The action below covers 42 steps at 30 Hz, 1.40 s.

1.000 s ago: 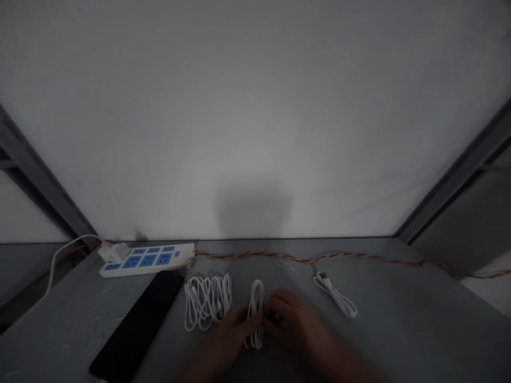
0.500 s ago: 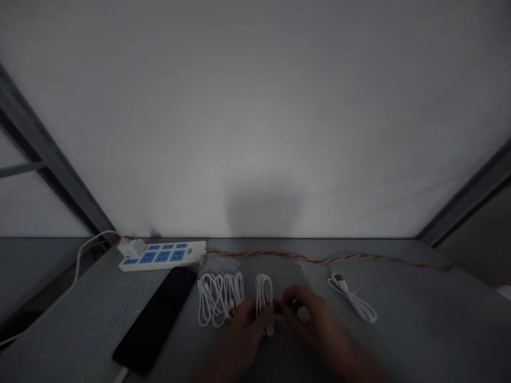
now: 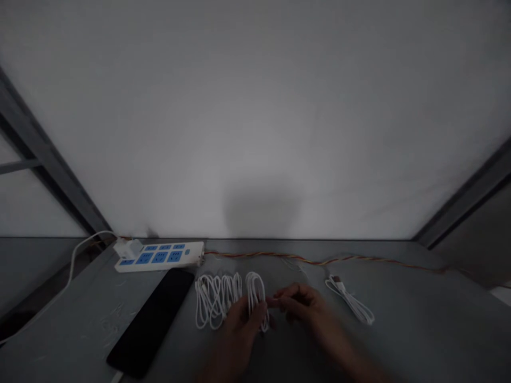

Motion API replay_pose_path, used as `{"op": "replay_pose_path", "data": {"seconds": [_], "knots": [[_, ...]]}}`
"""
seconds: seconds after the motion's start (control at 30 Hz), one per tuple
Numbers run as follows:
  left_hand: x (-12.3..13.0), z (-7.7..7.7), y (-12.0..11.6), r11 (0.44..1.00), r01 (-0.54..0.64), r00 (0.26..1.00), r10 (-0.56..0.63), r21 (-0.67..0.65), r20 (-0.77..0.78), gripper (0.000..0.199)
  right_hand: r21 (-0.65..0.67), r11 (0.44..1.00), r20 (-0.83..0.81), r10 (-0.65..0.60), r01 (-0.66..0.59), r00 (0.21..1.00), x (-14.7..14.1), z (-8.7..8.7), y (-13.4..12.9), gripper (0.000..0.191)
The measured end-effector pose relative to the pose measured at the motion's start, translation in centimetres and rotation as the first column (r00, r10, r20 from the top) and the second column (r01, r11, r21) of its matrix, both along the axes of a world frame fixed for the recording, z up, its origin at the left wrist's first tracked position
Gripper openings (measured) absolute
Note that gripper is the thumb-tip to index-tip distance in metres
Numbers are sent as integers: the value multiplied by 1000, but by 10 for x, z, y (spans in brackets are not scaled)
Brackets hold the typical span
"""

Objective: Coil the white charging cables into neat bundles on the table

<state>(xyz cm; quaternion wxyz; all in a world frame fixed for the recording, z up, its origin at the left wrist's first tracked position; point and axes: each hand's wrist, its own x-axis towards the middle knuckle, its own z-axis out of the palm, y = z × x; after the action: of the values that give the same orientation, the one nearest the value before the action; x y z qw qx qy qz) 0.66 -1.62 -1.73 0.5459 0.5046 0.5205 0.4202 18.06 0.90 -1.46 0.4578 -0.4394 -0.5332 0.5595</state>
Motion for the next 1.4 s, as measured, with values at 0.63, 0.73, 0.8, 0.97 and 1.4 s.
{"op": "replay_pose_path", "data": {"seconds": [0.63,0.73,0.8,0.97,1.4], "knots": [[-5,-4,7,814,391,515,193,429,-835,36,496,868,822,-481,31,304,47,-12,49,28],[-6,-1,10,841,374,464,196,391,-864,40,460,888,886,-458,-8,78,55,-3,46,29],[-8,-1,11,855,367,441,187,367,-878,43,406,914,914,-406,18,-9,65,4,41,32],[-10,-3,13,854,359,423,212,378,-881,47,140,979,990,-142,148,2,91,15,30,36],[-3,-12,10,688,406,523,364,601,-771,39,252,955,936,-281,154,213,99,31,29,26]]}}
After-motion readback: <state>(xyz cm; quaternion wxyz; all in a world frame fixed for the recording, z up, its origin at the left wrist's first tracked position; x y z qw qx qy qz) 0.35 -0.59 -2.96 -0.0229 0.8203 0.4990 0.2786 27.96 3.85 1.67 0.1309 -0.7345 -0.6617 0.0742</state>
